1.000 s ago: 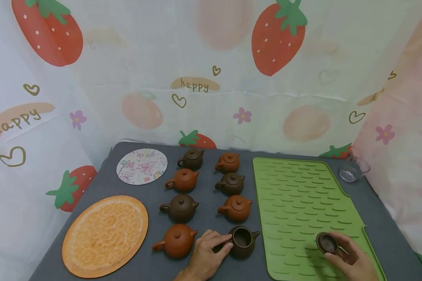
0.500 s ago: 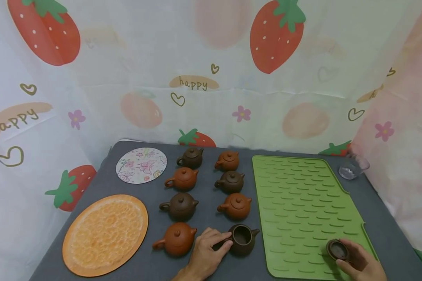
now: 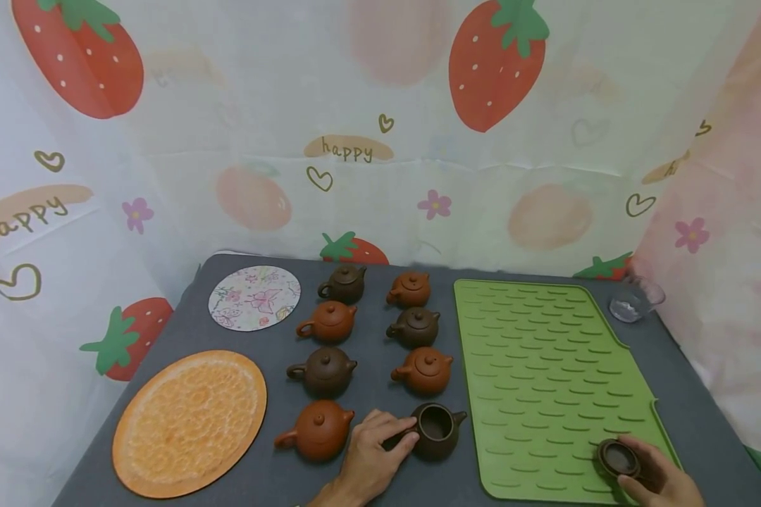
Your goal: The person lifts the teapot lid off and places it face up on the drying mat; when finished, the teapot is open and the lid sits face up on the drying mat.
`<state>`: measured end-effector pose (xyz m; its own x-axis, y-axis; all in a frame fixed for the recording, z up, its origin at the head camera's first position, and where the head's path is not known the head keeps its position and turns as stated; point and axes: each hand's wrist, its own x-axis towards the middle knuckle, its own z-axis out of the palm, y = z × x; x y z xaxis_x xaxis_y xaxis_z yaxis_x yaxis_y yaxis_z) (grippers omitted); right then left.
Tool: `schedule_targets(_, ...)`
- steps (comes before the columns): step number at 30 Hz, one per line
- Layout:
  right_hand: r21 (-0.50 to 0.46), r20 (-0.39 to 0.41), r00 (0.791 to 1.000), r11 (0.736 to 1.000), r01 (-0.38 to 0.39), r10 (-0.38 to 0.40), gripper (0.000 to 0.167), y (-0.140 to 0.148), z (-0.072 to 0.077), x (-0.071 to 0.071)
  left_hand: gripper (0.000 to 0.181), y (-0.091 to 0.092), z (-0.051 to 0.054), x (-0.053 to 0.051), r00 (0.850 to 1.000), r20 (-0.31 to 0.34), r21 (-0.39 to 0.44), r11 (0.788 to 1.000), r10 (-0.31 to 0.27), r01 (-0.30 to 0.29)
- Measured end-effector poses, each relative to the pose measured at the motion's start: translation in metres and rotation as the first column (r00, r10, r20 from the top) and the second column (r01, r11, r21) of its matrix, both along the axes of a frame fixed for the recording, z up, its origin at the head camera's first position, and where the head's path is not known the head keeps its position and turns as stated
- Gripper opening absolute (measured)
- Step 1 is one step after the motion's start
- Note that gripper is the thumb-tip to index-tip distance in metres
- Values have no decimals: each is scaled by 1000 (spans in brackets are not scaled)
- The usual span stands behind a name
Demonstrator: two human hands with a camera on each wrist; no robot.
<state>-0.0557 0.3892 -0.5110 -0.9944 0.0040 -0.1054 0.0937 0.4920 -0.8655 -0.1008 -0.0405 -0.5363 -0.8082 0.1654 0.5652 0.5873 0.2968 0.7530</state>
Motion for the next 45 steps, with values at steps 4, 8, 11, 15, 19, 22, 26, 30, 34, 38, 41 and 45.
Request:
schedule_targets(4,-18,-37,990,991,-136,135,50,7,-1,-2,20,1,0,0,1000,-2,3,1000,-1,1)
schedule_targets(8,-96,-94,960,958,-272,263,47,14,-3,-4,20,2,0,1,1000,-8,9,1000,-4,4)
schedule_targets(11,-165,-99,945,931,-326,313,58,17,-3,-5,20,2,0,1,1000,-11,11,1000,-4,4)
schedule_targets(15,-152,-18,963,951,-270,270,48,14,1,-4,20,3,1,1,1000,-18,4,1000,-2,2)
schedule_targets(19,-58,102,989,993,-103,109,59,4,6,-3,20,2,2,1,1000,-22,-1,1000,-4,3)
schedule_targets(22,-18,143,989,1000,-22,24,67,-3,10,-2,20,2,2,2,1000,-16,-3,1000,-4,4)
schedule_targets(26,29,122,992,1000,-1,-2,66,-8,13,-1,21,1,5,2,1000,9,-15,1000,-4,4)
schedule_targets(30,70,119,993,998,-5,-3,67,-10,16,-1,20,1,8,3,999,44,-34,999,-2,3)
schedule_targets(34,138,150,989,990,-10,-11,70,-9,20,-4,20,0,13,3,998,54,-45,999,15,-12)
schedule_targets(38,230,132,991,973,-7,-24,71,-7,24,-6,22,0,20,6,999,35,-51,998,25,-24)
schedule_targets(41,282,94,995,959,17,-45,70,-6,29,-6,23,-2,31,9,1000,8,-46,999,18,-17)
schedule_targets(45,311,46,998,950,29,-46,68,-12,46,-6,27,-9,52,14,999,-38,-25,1000,9,-10)
